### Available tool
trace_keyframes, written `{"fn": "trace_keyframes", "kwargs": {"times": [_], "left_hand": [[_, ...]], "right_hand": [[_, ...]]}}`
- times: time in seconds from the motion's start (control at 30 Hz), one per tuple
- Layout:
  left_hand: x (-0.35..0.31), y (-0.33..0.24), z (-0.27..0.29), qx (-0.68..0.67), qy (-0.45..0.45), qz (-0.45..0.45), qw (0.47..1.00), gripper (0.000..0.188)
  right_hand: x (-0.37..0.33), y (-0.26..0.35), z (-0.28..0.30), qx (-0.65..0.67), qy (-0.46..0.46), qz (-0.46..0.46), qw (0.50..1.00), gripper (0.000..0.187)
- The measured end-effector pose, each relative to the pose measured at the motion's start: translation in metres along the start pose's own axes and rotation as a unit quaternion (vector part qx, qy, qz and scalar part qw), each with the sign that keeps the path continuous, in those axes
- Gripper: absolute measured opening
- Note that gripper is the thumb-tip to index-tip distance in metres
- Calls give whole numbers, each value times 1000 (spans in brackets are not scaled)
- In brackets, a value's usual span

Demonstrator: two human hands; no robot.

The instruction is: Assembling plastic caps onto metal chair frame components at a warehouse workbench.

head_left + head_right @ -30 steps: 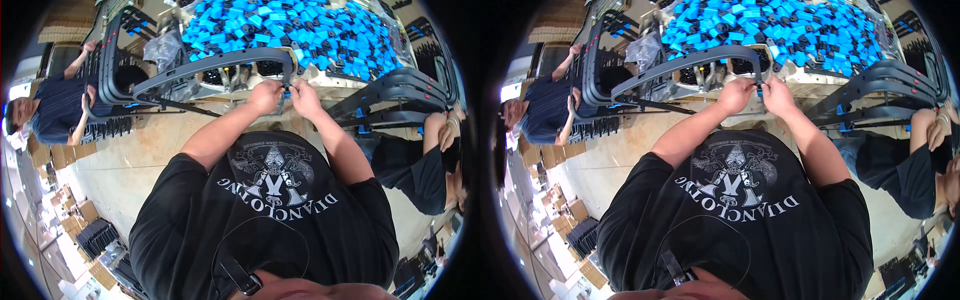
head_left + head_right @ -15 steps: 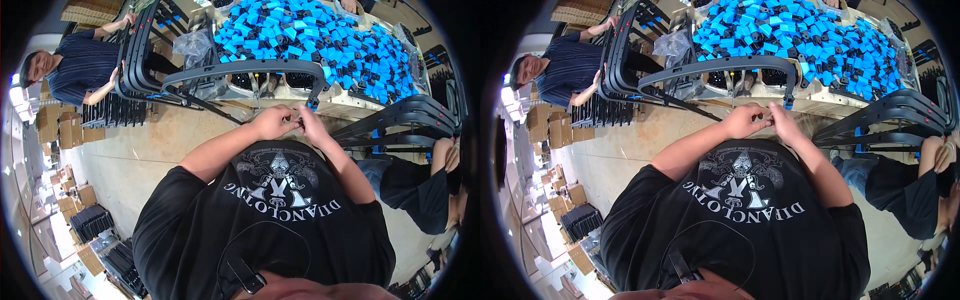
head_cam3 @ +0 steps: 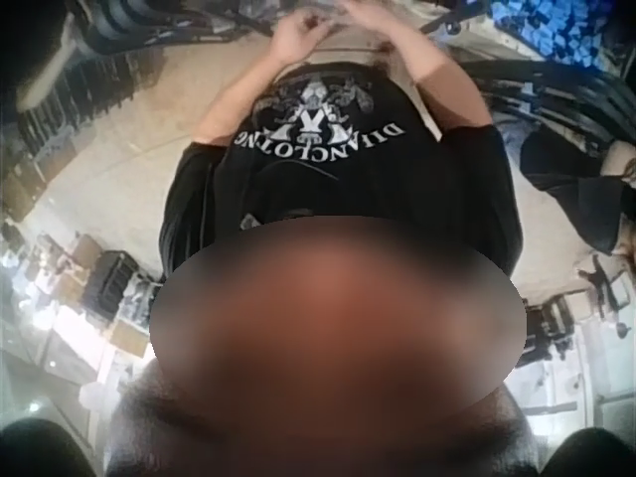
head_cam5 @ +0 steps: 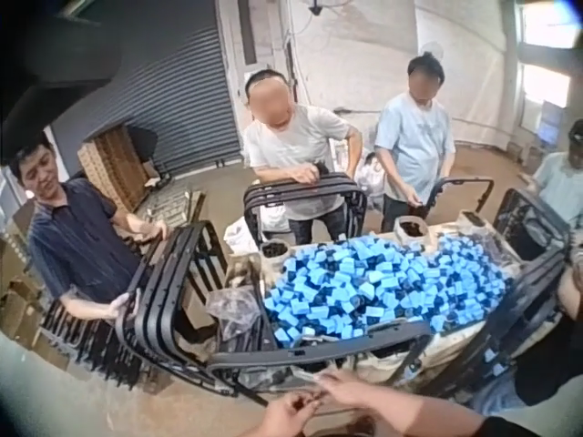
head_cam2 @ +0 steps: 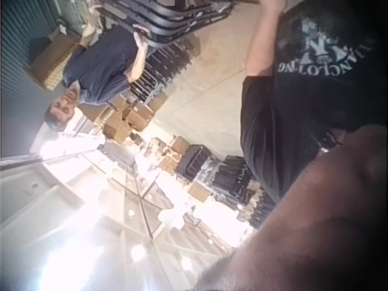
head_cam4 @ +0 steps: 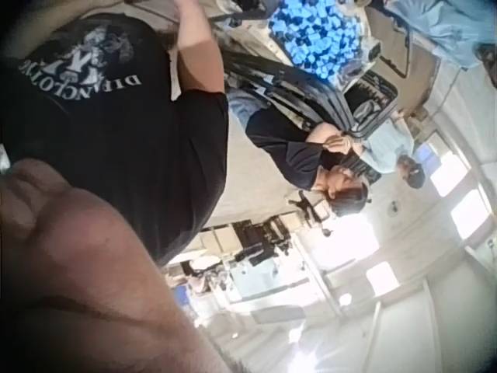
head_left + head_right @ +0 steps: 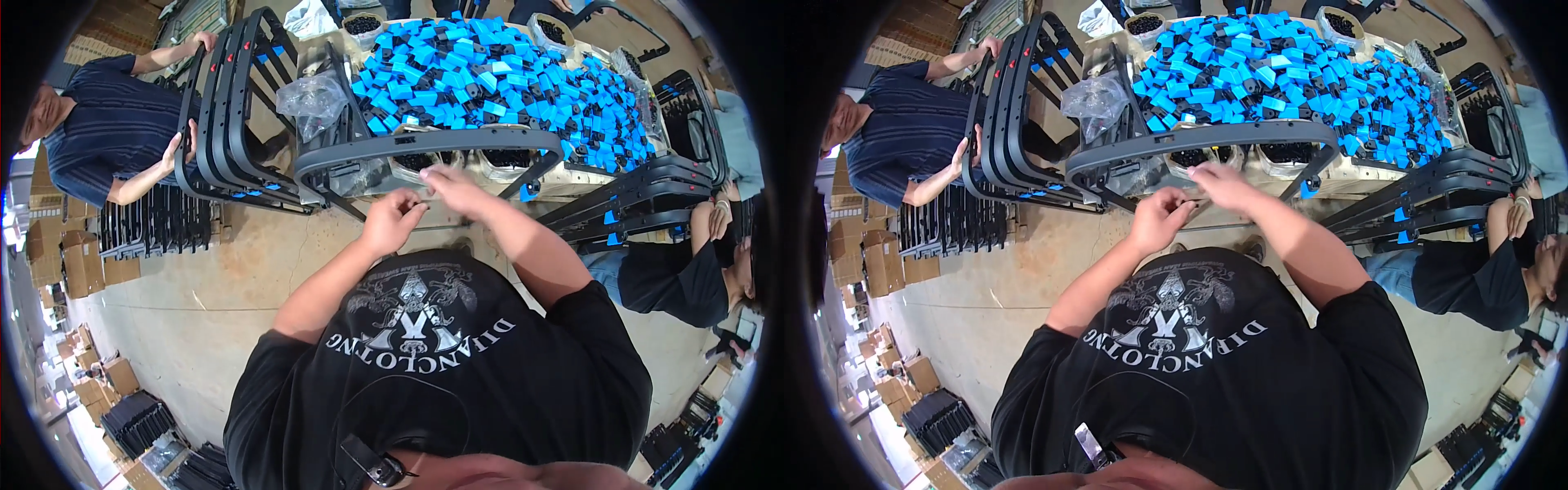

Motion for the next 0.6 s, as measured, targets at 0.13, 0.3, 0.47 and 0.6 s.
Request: {"fn": "trace_keyframes", "kwargs": {"times": [0.13,0.3,0.47,0.6], "left_hand": [[-19,66,47,-209,-29,86,974,13],[-64,122,101,-113,-27,179,977,13],[-94,161,150,-128,-105,256,953,14],[-100,174,169,-158,-140,268,940,13]], "right_hand": [[83,23,92,-211,-373,147,892,46],[146,70,122,-351,-463,205,788,54],[170,59,110,-449,-444,162,758,38],[124,55,100,-385,-523,227,725,41]]}}
Point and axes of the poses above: each hand's wrist, its own x-axis towards the middle knuckle, its own z-axis out of the back of the hand, y = z × x, the point moved 7 cm from there along x, towards the middle knuckle, and after that the axes turned 11 degrees about -y, right-handed, at the moved point
